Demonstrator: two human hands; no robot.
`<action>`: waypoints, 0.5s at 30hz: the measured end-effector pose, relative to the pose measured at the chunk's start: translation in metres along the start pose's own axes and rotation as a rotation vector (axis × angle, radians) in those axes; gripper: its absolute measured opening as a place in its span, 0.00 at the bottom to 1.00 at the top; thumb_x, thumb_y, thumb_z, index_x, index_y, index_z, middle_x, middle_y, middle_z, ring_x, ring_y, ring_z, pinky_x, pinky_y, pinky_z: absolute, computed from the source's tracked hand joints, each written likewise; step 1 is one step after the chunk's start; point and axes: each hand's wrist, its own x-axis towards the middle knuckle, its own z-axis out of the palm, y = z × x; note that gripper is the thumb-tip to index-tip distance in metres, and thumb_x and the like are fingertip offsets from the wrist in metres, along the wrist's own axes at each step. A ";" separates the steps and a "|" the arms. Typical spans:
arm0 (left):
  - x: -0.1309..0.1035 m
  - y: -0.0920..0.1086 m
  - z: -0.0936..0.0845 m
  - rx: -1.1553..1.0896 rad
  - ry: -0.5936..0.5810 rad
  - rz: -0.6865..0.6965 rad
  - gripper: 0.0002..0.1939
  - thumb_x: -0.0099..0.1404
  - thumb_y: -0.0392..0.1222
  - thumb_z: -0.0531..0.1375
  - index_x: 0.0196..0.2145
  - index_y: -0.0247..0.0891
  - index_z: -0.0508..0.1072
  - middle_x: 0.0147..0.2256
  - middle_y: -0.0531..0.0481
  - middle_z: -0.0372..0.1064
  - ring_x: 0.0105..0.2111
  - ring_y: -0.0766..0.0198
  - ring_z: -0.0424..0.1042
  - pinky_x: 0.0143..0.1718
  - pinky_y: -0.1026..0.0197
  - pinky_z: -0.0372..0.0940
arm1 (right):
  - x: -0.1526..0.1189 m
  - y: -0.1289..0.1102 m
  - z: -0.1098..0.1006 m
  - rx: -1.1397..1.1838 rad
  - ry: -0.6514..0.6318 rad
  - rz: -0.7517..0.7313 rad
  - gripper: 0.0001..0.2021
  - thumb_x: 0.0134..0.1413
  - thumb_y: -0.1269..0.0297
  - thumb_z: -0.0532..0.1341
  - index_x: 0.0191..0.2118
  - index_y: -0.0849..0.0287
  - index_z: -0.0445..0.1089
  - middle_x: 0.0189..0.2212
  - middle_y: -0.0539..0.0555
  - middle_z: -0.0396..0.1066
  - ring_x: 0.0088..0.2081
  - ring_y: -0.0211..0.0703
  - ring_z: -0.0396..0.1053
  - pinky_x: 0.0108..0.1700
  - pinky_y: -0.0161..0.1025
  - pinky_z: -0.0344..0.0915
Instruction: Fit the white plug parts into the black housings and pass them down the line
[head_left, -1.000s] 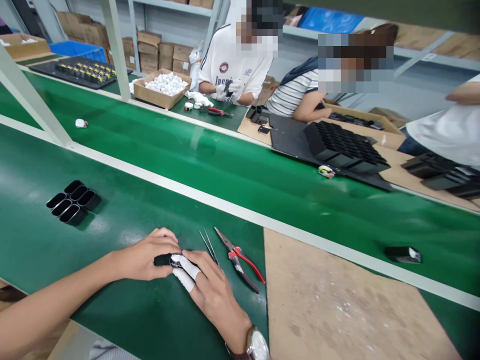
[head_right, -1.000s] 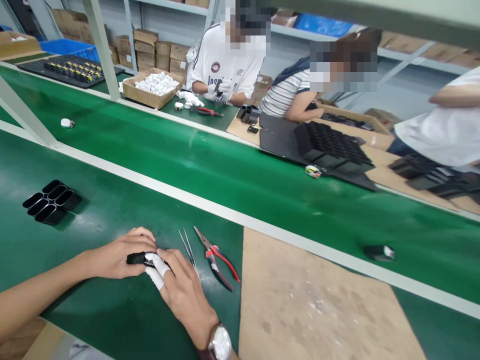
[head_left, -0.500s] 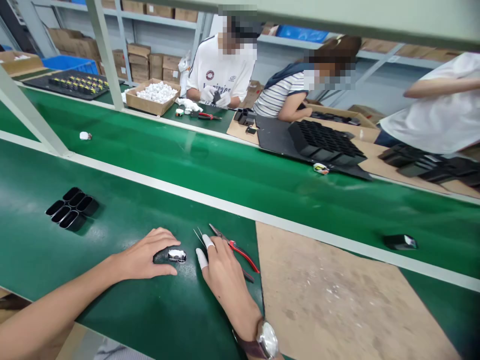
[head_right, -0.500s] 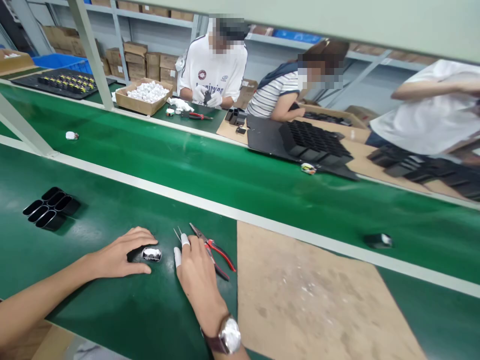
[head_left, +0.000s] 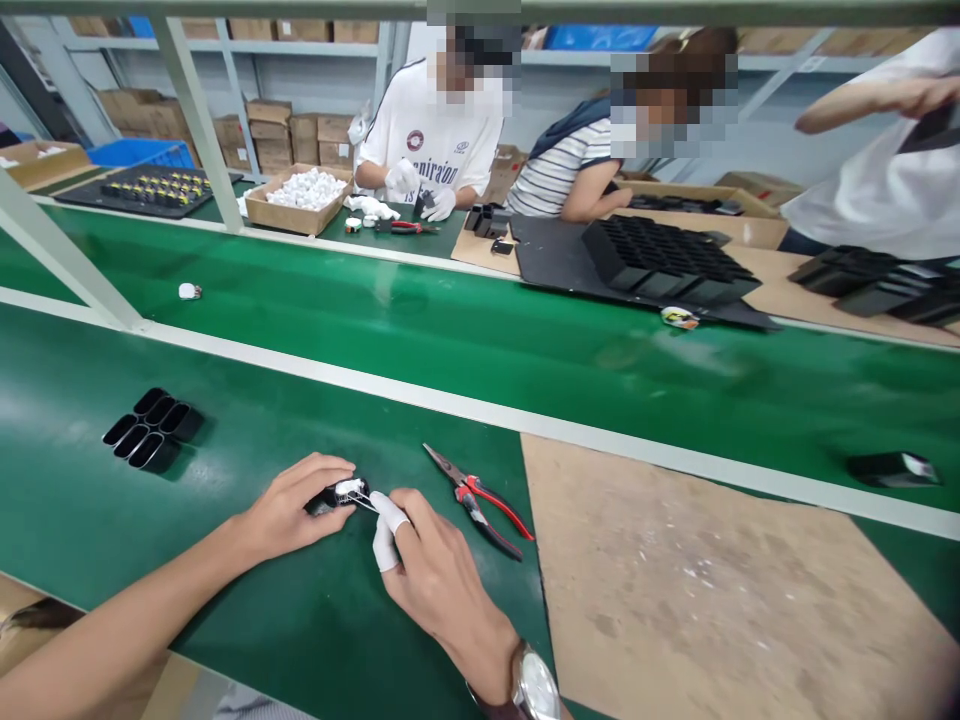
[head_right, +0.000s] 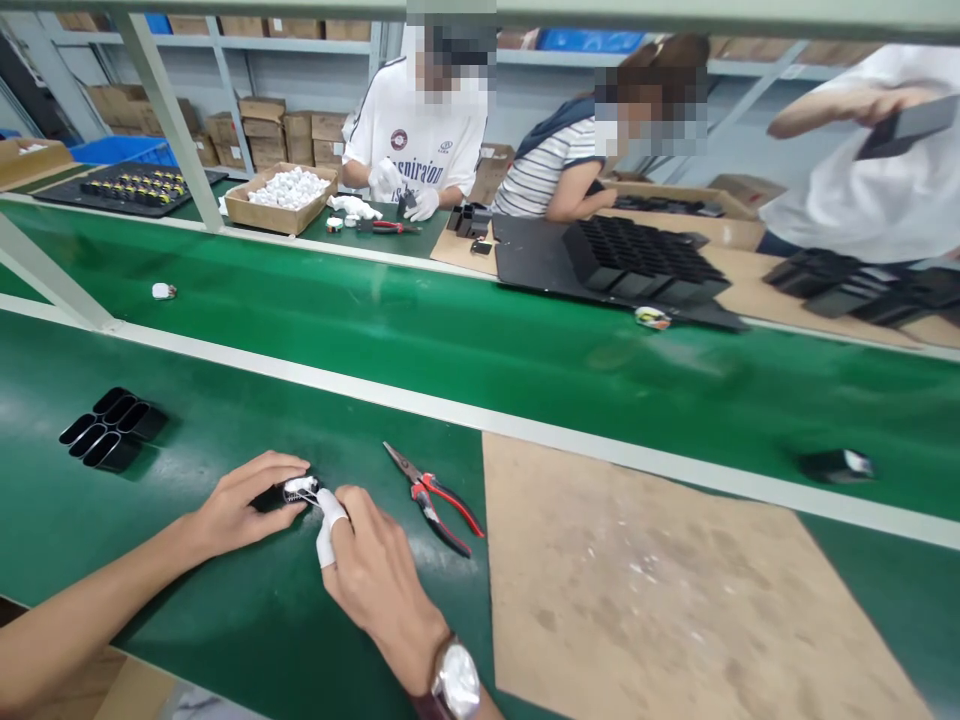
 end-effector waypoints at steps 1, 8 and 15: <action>0.001 0.000 0.000 0.011 0.011 0.014 0.22 0.70 0.37 0.67 0.59 0.39 0.72 0.50 0.38 0.78 0.47 0.54 0.80 0.48 0.51 0.78 | 0.000 0.000 0.000 -0.011 -0.004 -0.010 0.10 0.65 0.78 0.53 0.43 0.60 0.69 0.41 0.59 0.71 0.33 0.46 0.69 0.31 0.41 0.66; 0.001 -0.002 0.002 0.022 0.021 0.072 0.25 0.69 0.33 0.67 0.62 0.39 0.70 0.50 0.37 0.77 0.46 0.53 0.78 0.47 0.49 0.76 | 0.001 -0.002 -0.003 -0.088 -0.007 -0.046 0.13 0.61 0.80 0.51 0.37 0.58 0.68 0.40 0.60 0.70 0.34 0.47 0.68 0.29 0.42 0.66; -0.002 -0.002 0.002 0.012 -0.001 0.077 0.27 0.69 0.32 0.67 0.63 0.38 0.68 0.52 0.35 0.75 0.47 0.52 0.76 0.48 0.48 0.75 | 0.002 -0.007 -0.002 -0.164 0.000 -0.065 0.14 0.62 0.81 0.50 0.34 0.56 0.66 0.39 0.61 0.69 0.34 0.48 0.65 0.29 0.42 0.65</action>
